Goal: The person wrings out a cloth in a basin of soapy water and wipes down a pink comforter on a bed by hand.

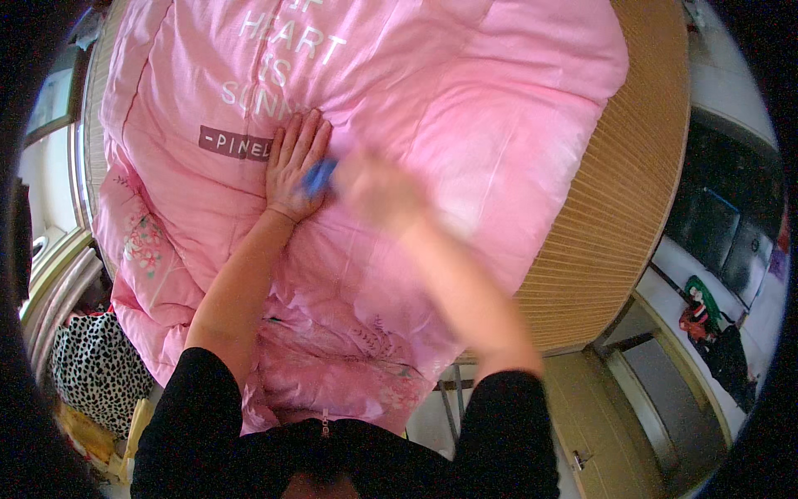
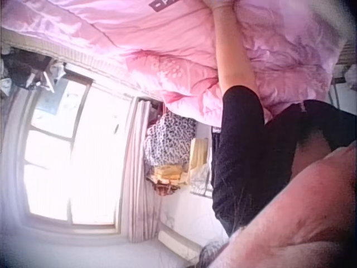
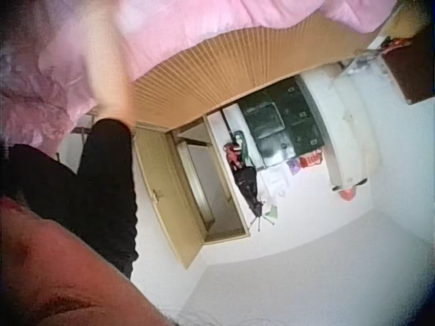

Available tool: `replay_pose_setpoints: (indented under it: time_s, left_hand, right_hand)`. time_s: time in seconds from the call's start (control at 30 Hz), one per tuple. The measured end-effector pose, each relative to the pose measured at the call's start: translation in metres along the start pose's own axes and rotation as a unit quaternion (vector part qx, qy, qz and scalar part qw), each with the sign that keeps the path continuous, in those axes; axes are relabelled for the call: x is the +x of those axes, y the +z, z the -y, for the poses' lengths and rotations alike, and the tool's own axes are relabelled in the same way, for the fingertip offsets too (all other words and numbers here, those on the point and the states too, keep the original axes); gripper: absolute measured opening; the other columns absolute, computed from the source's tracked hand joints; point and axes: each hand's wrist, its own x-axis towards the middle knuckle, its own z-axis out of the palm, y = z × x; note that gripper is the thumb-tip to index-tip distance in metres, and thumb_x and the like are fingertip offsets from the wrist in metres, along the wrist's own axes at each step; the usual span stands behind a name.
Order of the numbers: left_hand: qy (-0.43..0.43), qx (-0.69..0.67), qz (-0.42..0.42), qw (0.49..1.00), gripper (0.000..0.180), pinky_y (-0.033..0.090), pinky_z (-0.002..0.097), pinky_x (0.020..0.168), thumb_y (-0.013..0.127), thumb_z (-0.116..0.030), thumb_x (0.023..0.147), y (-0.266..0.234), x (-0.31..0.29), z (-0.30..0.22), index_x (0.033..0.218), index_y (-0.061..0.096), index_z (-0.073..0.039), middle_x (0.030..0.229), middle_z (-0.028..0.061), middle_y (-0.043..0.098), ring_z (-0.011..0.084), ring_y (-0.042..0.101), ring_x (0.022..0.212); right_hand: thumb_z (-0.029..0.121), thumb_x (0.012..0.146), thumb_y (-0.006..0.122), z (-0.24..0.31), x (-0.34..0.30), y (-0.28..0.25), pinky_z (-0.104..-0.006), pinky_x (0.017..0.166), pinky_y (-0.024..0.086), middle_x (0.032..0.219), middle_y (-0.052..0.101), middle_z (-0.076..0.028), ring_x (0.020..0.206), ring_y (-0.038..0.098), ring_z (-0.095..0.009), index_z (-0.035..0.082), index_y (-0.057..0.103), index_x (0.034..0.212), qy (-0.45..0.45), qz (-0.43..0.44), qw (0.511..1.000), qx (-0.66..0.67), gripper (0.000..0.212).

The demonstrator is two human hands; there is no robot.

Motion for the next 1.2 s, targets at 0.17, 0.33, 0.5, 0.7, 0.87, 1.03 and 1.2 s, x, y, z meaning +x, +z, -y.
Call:
replay_pose_setpoints:
  time_s: [0.17, 0.33, 0.5, 0.7, 0.87, 1.03, 1.2]
  left_hand:
    - [0.0, -0.007, -0.001, 1.0, 0.052, 0.022, 0.0475, 0.115, 0.047, -0.021, 0.09, -0.002, 0.008, 0.0, 0.141, 0.044, -0.01, 0.151, 0.0084, 0.037, 0.0295, 0.031, 0.14]
    - [-0.003, -0.008, 0.03, 1.0, 0.053, 0.024, 0.0465, 0.114, 0.049, -0.02, 0.088, -0.004, 0.001, 0.001, 0.141, 0.045, -0.012, 0.15, 0.0067, 0.039, 0.028, 0.035, 0.138]
    - [-0.008, -0.02, -0.015, 1.0, 0.051, 0.028, 0.0461, 0.112, 0.049, -0.018, 0.088, -0.004, 0.0, 0.003, 0.139, 0.047, -0.012, 0.147, 0.0057, 0.042, 0.0276, 0.039, 0.134]
    - [-0.017, -0.041, -0.039, 0.998, 0.052, 0.027, 0.0476, 0.112, 0.049, -0.014, 0.087, -0.002, 0.011, -0.002, 0.139, 0.045, -0.009, 0.147, 0.0098, 0.042, 0.032, 0.038, 0.135]
    - [0.013, -0.032, 0.002, 0.999, 0.052, 0.028, 0.0491, 0.111, 0.049, -0.015, 0.084, 0.005, -0.002, 0.011, 0.136, 0.048, -0.008, 0.146, 0.0104, 0.042, 0.0318, 0.038, 0.135]
    - [-0.01, -0.049, 0.009, 0.999, 0.053, 0.026, 0.0499, 0.112, 0.048, -0.015, 0.085, -0.005, 0.003, 0.004, 0.137, 0.046, -0.007, 0.148, 0.0108, 0.04, 0.0324, 0.036, 0.136]
    - [-0.012, -0.037, -0.006, 0.999, 0.054, 0.027, 0.0479, 0.112, 0.049, -0.016, 0.084, -0.003, 0.008, 0.0, 0.137, 0.047, -0.008, 0.148, 0.0094, 0.04, 0.0304, 0.037, 0.136]
  right_hand:
    - [0.028, 0.089, 0.052, -0.067, 0.123, -0.131, -0.0471, 0.067, 0.054, 0.097, 0.061, -0.018, 0.081, 0.064, -0.033, 0.006, 0.057, 0.105, 0.159, -0.064, 0.933, -0.317, 0.028]
    - [0.023, 0.089, 0.051, 0.061, 0.01, -0.016, -0.0443, 0.058, 0.054, 0.101, 0.059, -0.011, 0.075, 0.06, -0.029, 0.012, 0.059, 0.115, 0.039, 0.003, 0.955, -0.293, 0.029]
    - [0.017, 0.08, 0.056, 0.102, -0.121, -0.009, -0.0358, 0.056, 0.053, 0.103, 0.057, -0.009, 0.078, 0.061, -0.026, 0.011, 0.061, 0.105, 0.0, 0.153, 0.975, -0.159, 0.027]
    - [0.015, 0.084, 0.051, -0.003, 0.097, -0.066, -0.0375, 0.057, 0.052, 0.092, 0.058, -0.01, 0.073, 0.061, -0.024, 0.007, 0.059, 0.103, -0.028, -0.053, 0.922, -0.384, 0.022]
    - [0.018, 0.081, 0.052, 0.047, 0.017, -0.002, -0.0396, 0.061, 0.052, 0.1, 0.057, -0.007, 0.08, 0.057, -0.024, 0.011, 0.06, 0.104, 0.047, -0.088, 0.924, -0.369, 0.025]
    - [0.018, 0.08, 0.056, 0.065, -0.066, -0.044, -0.0402, 0.061, 0.05, 0.098, 0.057, -0.007, 0.079, 0.057, -0.026, 0.011, 0.06, 0.102, -0.002, 0.019, 0.968, -0.251, 0.024]
    - [0.017, 0.077, 0.063, 0.051, 0.074, -0.085, -0.0396, 0.068, 0.049, 0.094, 0.058, -0.009, 0.083, 0.058, -0.028, 0.008, 0.061, 0.101, 0.032, -0.141, 0.976, -0.162, 0.026]
